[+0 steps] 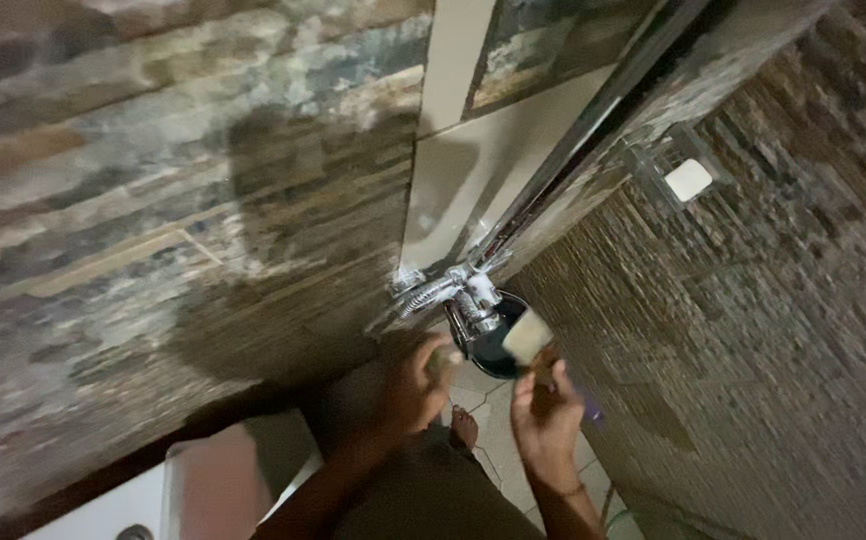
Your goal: The person scrubs a chrome shower faucet and hose with a purple toothbrush in a bathroom. They repeatedly apply pressure and scrub different parts of the fixture and hose while standing barefoot on the tiled floor.
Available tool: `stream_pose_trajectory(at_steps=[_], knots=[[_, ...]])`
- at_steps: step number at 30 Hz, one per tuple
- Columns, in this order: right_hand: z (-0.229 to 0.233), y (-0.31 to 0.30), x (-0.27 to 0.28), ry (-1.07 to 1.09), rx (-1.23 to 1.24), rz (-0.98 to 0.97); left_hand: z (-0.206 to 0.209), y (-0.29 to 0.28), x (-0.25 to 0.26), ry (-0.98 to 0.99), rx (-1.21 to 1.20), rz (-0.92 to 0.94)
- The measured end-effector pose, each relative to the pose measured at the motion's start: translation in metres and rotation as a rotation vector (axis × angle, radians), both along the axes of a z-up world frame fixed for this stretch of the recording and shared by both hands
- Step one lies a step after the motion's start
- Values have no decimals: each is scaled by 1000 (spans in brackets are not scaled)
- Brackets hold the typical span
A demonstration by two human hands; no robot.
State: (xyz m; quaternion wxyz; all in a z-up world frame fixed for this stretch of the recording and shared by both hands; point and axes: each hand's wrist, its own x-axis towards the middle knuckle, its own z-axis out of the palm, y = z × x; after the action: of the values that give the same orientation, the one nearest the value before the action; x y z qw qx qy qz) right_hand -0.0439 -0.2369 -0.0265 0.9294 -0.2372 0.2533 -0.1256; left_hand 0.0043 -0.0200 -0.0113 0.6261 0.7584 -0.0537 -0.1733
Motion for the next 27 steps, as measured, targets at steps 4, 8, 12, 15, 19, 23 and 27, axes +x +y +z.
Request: stream_pose_trajectory(at_steps=[4, 8, 12, 15, 19, 23, 27], knots=[[-28, -10, 34, -320, -31, 179, -31, -51, 28, 207, -569, 164], [-31, -1, 47, 103, -216, 204, -58, -72, 52, 209, -564, 215], [-10, 3, 29, 88, -84, 178, -82, -77, 58, 207, -449, 242], [-14, -5, 31, 10, -71, 128, -96, -78, 56, 330, -693, 238], [-32, -15, 47, 196, -508, 348, -97, -81, 62, 288, -603, 221], [-13, -32, 75, 146, -561, 272, -67, -78, 50, 262, -472, 307], [10, -35, 115, 55, -457, 261, -71, -83, 63, 462, -618, 353]])
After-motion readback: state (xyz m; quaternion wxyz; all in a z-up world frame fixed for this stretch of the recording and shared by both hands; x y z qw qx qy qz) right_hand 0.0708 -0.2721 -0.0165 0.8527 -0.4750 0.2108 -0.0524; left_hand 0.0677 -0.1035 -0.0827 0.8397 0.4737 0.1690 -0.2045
